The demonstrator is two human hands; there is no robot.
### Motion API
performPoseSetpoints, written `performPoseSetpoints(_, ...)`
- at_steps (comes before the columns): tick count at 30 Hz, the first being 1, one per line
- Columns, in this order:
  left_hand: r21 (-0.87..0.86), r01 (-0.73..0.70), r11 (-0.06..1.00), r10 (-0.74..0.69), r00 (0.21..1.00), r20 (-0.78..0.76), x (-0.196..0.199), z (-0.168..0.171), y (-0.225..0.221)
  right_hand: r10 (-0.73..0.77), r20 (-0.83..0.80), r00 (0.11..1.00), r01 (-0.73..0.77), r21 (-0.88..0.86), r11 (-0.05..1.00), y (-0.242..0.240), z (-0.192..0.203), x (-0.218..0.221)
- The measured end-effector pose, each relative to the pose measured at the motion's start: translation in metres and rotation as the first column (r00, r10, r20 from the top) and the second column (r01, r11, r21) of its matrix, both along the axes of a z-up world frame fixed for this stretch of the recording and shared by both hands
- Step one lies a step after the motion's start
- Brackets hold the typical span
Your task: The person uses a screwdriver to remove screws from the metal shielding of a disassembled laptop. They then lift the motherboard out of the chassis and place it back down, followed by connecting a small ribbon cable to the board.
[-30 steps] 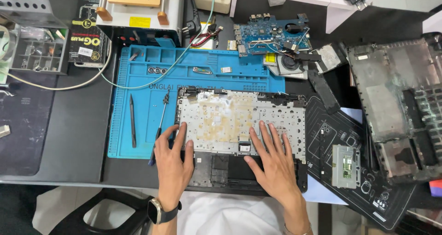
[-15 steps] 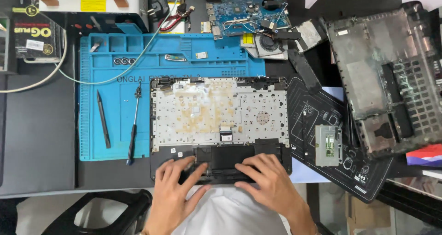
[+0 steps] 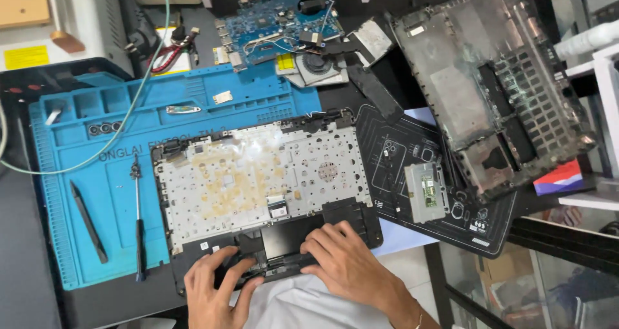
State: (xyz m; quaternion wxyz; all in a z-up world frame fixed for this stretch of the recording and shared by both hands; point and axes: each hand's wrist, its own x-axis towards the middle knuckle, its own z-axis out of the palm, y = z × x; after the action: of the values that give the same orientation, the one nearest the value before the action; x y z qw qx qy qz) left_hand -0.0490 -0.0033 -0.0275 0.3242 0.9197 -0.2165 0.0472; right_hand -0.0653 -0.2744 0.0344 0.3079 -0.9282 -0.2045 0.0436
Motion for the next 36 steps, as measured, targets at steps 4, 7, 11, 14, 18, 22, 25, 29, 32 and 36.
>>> performPoseSetpoints(4,0.01,0.021,1.0,-0.021,0.999,0.049,0.002,0.006,-0.001,0.003,-0.008,1.0,-0.003,-0.005,1.0,0.0,0.008,-0.002)
performPoseSetpoints(7,0.052,0.011,0.999,-0.012,1.0,0.015,0.005,0.007,-0.002,0.002,-0.002,1.0,-0.002,-0.013,1.0,0.001,0.008,-0.002)
performPoseSetpoints(11,0.07,0.028,0.997,-0.03,0.999,0.028,0.002,0.007,0.001,-0.018,-0.006,1.0,0.018,0.002,1.0,0.004,0.003,-0.008)
performPoseSetpoints(14,0.101,0.038,0.994,-0.037,0.999,-0.005,0.006,0.003,0.002,-0.019,-0.013,1.0,0.019,-0.016,1.0,0.003,-0.001,-0.007)
performPoseSetpoints(18,0.141,0.038,0.989,-0.035,0.999,-0.023,0.002,-0.007,0.004,0.003,-0.013,1.0,-0.004,-0.018,1.0,0.002,0.006,-0.004)
performPoseSetpoints(22,0.121,0.031,0.992,-0.032,0.999,0.0,0.002,-0.012,0.002,0.008,-0.013,1.0,-0.008,0.002,1.0,0.0,0.008,-0.005)
performPoseSetpoints(25,0.106,0.007,0.994,-0.009,1.0,0.012,0.0,-0.014,0.001,-0.016,0.003,1.0,0.016,0.054,0.998,0.0,0.005,-0.006)
performPoseSetpoints(29,0.089,0.016,0.996,-0.02,0.999,0.041,0.008,-0.002,-0.004,-0.033,0.078,0.996,0.028,0.059,0.998,0.0,0.001,-0.005)
performPoseSetpoints(32,0.089,0.052,0.995,-0.046,0.996,-0.074,0.025,0.019,-0.001,-0.047,0.057,0.997,0.043,0.07,0.997,0.0,-0.003,-0.004)
performPoseSetpoints(36,0.05,-0.003,0.999,0.003,1.0,-0.004,0.059,0.067,-0.021,-0.074,-0.032,0.997,0.076,0.087,0.993,0.0,-0.006,0.001)
